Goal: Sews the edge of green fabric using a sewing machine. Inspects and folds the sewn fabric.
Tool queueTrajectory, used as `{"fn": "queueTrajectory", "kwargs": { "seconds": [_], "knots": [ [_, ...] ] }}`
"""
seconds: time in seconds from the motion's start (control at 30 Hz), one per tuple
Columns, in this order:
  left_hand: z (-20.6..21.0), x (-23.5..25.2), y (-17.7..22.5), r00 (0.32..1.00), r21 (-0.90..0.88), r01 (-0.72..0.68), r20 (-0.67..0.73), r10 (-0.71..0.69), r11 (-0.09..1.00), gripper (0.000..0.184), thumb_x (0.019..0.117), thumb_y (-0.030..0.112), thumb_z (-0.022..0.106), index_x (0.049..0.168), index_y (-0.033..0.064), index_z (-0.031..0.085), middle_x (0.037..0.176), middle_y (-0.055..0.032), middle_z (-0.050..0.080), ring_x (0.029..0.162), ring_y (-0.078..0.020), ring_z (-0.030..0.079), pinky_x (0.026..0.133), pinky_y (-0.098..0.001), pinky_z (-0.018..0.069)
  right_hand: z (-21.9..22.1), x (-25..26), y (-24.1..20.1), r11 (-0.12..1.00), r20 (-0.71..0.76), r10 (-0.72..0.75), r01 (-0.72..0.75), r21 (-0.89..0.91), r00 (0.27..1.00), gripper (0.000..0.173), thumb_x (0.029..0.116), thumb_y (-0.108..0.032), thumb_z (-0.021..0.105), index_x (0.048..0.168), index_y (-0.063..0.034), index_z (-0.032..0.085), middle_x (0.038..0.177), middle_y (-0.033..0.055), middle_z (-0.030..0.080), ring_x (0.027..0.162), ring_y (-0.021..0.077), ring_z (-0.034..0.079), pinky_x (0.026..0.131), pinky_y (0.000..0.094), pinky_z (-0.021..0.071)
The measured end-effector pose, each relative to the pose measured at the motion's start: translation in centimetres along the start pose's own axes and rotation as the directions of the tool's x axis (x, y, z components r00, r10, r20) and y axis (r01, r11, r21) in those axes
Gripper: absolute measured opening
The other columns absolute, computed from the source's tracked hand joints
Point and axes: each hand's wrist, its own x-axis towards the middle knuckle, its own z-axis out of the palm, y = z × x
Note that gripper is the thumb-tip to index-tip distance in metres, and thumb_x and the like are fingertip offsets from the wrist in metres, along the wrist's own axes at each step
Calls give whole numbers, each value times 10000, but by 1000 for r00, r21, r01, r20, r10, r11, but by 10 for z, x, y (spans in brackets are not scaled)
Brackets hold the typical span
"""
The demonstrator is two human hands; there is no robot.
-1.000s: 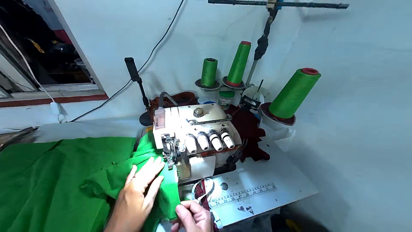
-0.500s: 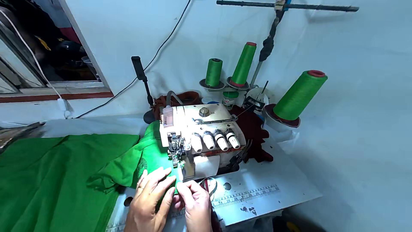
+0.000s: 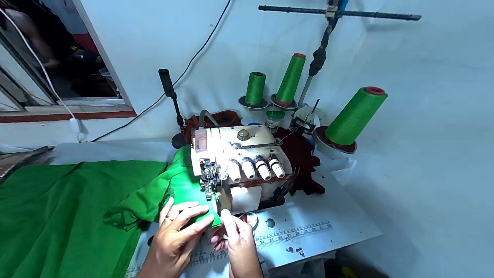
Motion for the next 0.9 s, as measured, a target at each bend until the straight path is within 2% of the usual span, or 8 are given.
{"fn": "queueTrajectory", "kwargs": {
  "seconds": [0.1,0.27,0.43,0.53,0.63,0.77,0.9],
  "knots": [
    [-2,2,1,1000,-39,24,1,-24,999,233,1040,293,554,1088,292,782,1170,62,730,1241,-123,606,1194,-541,277,1,2,-1,1000,-3,-14,14,-2,1000,260,1071,-91,485,951,23,686,755,26,702,587,44,648,523,183,538],
    [-5,5,7,996,20,84,39,-85,996,248,1007,314,550,1063,251,783,1153,39,732,1234,-152,615,1173,-600,284,-2,-1,0,999,25,-25,24,46,999,293,1080,-95,439,986,39,682,747,28,699,585,55,646,540,195,549],
    [-4,13,14,998,184,-4,57,-6,983,237,1005,348,557,1070,282,775,1058,23,727,1196,-222,616,1142,-654,238,-2,-3,-3,998,20,16,-17,56,1000,369,1108,-148,371,1013,54,665,742,43,686,585,75,653,540,217,561],
    [-1,16,13,999,199,-36,41,28,979,228,1012,331,559,1011,266,778,1032,-1,732,1160,-237,637,1130,-645,260,-3,-3,-3,999,31,0,-1,48,1000,359,1102,-149,371,1011,52,655,737,45,683,567,76,653,532,222,568],
    [1,15,10,998,136,-49,32,45,990,213,1023,297,568,992,232,768,993,2,721,1107,-174,644,1152,-570,285,-4,-3,-4,999,46,-6,3,52,999,356,1103,-148,369,1034,56,652,747,51,693,562,76,654,538,226,572],
    [0,12,5,997,-86,69,38,-66,994,168,991,282,630,962,213,780,976,43,712,1060,-65,653,1163,-462,366,-5,-3,-2,997,93,-7,1,74,996,344,1099,-131,372,1039,53,657,776,38,712,579,65,663,550,214,574],
    [-1,12,0,996,-165,88,48,-81,982,148,979,282,647,953,236,786,970,71,710,1039,-56,660,1169,-501,363,-6,-2,-1,995,116,-8,-4,102,993,318,1090,-111,394,1030,52,660,783,41,717,584,68,666,544,218,573]
  ]
}}
